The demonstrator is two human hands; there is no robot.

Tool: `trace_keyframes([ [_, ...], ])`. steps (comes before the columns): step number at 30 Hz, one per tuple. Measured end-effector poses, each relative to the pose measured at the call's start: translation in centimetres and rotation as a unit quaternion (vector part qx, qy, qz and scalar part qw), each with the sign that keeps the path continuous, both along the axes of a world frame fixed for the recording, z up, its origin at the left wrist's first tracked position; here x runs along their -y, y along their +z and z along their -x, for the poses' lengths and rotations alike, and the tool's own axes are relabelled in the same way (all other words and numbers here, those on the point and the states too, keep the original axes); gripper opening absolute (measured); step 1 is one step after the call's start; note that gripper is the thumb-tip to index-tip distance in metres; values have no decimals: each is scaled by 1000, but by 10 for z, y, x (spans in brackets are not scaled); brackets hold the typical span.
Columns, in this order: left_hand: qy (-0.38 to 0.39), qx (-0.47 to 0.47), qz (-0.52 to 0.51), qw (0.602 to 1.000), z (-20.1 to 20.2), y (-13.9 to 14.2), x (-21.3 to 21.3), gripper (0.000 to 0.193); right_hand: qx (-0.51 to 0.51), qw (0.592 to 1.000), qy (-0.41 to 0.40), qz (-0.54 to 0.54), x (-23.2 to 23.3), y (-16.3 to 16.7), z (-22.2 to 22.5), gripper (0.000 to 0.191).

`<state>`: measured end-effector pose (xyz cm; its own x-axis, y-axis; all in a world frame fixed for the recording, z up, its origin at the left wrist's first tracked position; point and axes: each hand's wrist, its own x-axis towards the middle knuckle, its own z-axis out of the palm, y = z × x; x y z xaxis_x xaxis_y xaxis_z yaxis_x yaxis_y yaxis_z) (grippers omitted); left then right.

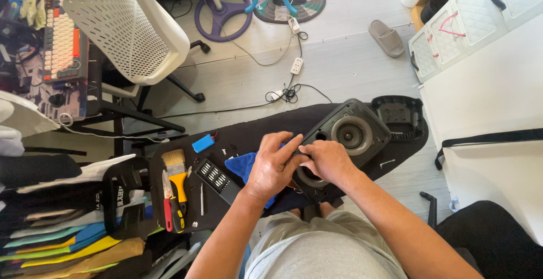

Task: The person works on a speaker cabinet on a table, removing and reattaching the speaker drivers and grille components by hand, turning the cabinet over and pressing parts into place while handling small fasteners.

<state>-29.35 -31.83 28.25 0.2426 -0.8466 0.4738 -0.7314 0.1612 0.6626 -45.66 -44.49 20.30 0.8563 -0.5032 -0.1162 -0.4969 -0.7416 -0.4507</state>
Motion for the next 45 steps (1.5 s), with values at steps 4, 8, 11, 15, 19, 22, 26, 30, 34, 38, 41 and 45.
trace_keyframes([
  [4,14,-19,-32,999,-2,-8,3,38,-5,1000,-2,1,0,-3,1,38],
  [8,-16,-78,-44,996,-7,-13,-3,43,-1,1000,-3,1,-1,-5,1,39],
  [11,-35,-70,-12,997,-11,-11,-5,40,-12,1000,-9,7,-2,-4,0,38],
  [15,-17,0,10,1000,-14,-9,-2,47,-3,1000,-10,10,-3,-2,-1,39],
  [19,-13,-36,-46,998,-16,-14,2,40,-33,999,-17,3,-3,3,1,39],
  [22,-56,-84,-54,993,-19,-15,-2,50,-25,1000,-17,2,-4,4,-1,39],
  [26,-77,-68,-14,995,-20,-12,-3,42,-32,999,-21,2,-4,2,-1,39],
  [30,-64,-6,-11,998,-17,-11,0,45,-24,999,-25,9,-5,-1,0,35],
  [34,-71,-41,-68,994,-16,-15,7,37,-27,999,-22,12,-4,-2,2,29],
  [38,-104,-77,-31,991,-17,-13,6,42,12,1000,-24,15,-4,-1,2,34],
  [41,-98,-45,12,994,-17,-8,3,38,12,999,-12,28,-3,-1,2,36],
  [45,-72,-23,-5,997,-16,-7,6,32,-13,999,-27,17,-3,-4,1,32],
])
